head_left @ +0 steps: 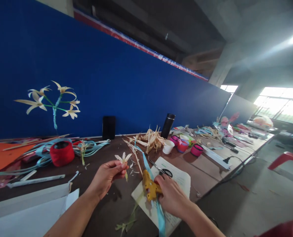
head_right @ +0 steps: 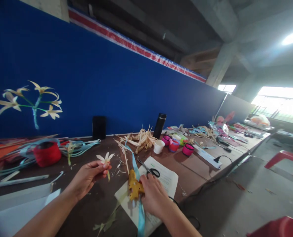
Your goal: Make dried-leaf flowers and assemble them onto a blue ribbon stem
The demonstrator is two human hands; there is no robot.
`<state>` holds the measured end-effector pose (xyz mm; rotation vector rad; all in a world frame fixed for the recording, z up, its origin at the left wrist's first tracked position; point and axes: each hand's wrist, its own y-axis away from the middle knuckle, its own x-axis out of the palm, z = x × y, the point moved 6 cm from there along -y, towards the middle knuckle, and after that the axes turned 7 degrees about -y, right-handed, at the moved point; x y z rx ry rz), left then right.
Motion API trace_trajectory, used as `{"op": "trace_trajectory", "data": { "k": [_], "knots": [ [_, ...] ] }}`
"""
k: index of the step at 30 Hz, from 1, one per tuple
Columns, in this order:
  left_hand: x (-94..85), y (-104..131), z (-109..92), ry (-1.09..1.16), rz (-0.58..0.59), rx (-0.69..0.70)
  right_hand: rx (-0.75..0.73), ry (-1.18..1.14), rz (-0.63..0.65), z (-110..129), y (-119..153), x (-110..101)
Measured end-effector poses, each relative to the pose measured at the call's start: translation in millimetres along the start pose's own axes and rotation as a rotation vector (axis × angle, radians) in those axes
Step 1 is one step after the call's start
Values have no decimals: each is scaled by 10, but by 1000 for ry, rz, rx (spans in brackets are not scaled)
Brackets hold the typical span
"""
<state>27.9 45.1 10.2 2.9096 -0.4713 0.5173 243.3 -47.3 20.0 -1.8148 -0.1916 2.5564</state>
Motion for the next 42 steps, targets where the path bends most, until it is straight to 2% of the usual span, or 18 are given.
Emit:
{"op": "trace_trajectory", "data": {
  "k": [4,8,13,16,24,29,37,42],
  "knots": [
    [-3,-9,18,2,5,1,-49,-166,-143,89,49,-187],
    [6,-1,26,-16,2,-8,-170,-338,-305,317,193,-363],
    [20,1,-1,-36,-8,12,-327,-499,-235,685,266,-421],
    [27,-6,0,-50,3,30,-364,-507,-233,787,242,-463],
    [47,-24,15,-78,33,57,-465,-549,-263,845,207,-440],
    [51,-29,23,-100,38,57,-410,-535,-275,825,182,-382],
    [67,-13,16,-86,49,48,-366,-456,-217,740,141,-295],
    [71,-16,14,-84,58,50,-400,-445,-279,739,169,-326]
  ]
}}
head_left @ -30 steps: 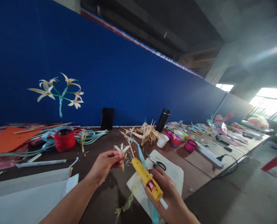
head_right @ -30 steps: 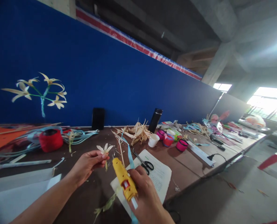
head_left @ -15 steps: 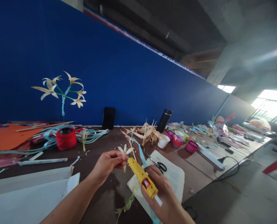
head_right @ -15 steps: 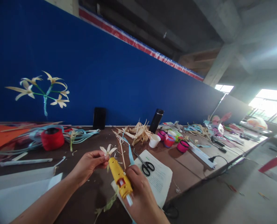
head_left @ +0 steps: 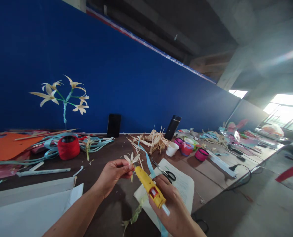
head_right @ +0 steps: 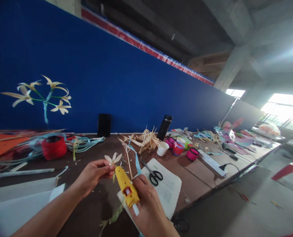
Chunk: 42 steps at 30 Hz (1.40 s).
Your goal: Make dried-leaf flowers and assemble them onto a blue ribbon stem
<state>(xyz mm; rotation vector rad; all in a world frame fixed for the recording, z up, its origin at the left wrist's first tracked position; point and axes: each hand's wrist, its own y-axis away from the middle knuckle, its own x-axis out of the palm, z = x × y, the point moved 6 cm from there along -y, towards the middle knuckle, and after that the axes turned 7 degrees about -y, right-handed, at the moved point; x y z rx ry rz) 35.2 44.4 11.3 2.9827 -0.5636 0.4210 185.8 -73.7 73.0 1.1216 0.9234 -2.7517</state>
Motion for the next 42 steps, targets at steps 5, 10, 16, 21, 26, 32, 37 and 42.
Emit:
{"op": "trace_trajectory", "data": {
  "k": [5,10,16,21,26,32,37,42],
  "knots": [
    [2,8,-19,-15,-13,8,18,-1,19,34,-19,4],
    [6,8,-12,-22,7,16,51,8,22,61,-33,-6],
    [17,26,-22,-25,13,9,53,43,3,54,-28,-4],
    [18,35,-29,-17,-1,3,76,70,29,55,-33,-9],
    [9,22,-19,-26,2,8,65,73,20,74,-48,-26],
    [13,21,-16,-15,11,0,89,82,31,43,-43,-7],
    [6,26,-11,-11,7,-4,97,68,22,38,-35,-1],
    [12,34,-25,-13,-10,-7,131,84,51,7,-8,21]
  ]
}}
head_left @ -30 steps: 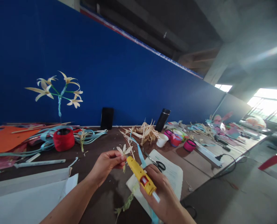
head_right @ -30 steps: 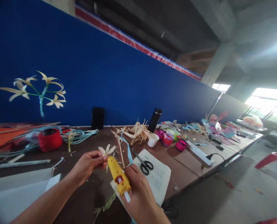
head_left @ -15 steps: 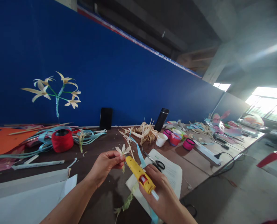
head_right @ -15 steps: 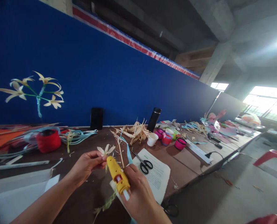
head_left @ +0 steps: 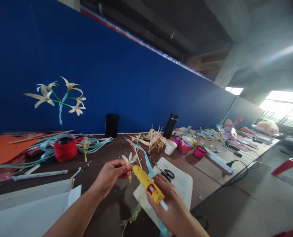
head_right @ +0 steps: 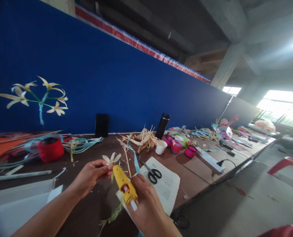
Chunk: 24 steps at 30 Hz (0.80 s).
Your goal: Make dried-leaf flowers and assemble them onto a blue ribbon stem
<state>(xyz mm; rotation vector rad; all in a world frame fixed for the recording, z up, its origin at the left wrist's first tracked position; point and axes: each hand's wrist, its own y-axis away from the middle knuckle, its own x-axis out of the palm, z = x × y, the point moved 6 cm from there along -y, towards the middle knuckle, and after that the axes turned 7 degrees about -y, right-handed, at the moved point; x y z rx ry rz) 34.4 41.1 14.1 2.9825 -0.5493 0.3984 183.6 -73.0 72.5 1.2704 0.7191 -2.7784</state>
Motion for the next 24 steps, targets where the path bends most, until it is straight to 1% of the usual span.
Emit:
{"op": "trace_trajectory", "data": {
  "k": [6,19,24],
  "knots": [
    [6,3,-10,-10,3,7,11,-6,3,-29,-2,3],
    [4,-10,6,8,17,7,15,-14,3,29,-10,-7],
    [8,5,-13,-13,14,8,18,-10,-8,14,-3,-6]
  ]
}}
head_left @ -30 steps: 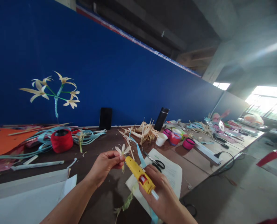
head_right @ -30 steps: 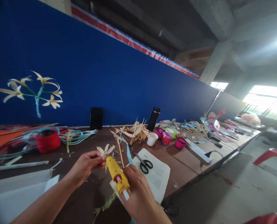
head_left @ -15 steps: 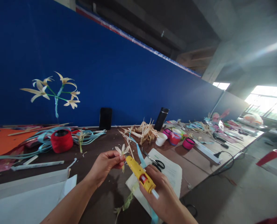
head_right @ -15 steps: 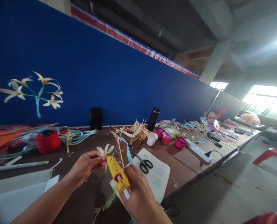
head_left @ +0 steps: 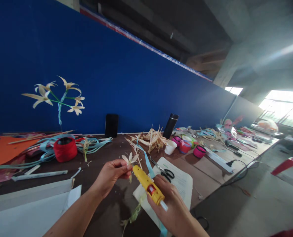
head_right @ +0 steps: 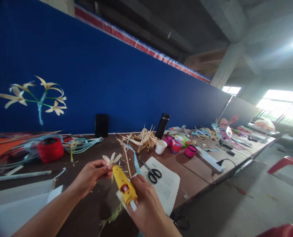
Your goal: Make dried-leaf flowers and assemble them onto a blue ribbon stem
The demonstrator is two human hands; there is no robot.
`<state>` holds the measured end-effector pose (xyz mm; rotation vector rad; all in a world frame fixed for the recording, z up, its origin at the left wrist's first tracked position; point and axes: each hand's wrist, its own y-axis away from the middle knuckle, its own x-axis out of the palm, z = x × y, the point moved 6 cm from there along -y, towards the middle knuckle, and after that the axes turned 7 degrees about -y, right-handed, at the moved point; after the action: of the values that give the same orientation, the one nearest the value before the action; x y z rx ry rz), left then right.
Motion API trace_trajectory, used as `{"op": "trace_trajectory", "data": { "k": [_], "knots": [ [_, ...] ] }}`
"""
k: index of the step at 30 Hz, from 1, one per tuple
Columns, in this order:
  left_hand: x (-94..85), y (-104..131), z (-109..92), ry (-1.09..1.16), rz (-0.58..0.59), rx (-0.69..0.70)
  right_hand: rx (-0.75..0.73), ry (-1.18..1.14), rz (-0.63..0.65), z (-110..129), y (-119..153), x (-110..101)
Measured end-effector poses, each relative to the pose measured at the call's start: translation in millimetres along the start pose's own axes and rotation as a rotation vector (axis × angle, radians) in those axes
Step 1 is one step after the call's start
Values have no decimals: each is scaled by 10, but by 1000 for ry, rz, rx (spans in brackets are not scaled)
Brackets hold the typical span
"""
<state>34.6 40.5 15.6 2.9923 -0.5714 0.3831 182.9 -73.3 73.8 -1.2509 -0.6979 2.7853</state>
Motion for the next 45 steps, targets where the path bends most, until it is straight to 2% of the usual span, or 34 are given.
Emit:
{"op": "trace_trajectory", "data": {
  "k": [21,27,33,39,45],
  "knots": [
    [7,-9,13,20,14,1,-2,12,-9,30,1,-19],
    [-4,-24,26,18,14,8,-59,-10,-40,25,14,-25],
    [-4,-11,19,28,19,17,-70,-52,-18,39,7,-33],
    [6,-7,-5,38,26,5,-130,-88,-59,38,38,-90],
    [-5,-2,-6,62,2,3,-172,-94,-157,-6,105,-208]
  ]
}}
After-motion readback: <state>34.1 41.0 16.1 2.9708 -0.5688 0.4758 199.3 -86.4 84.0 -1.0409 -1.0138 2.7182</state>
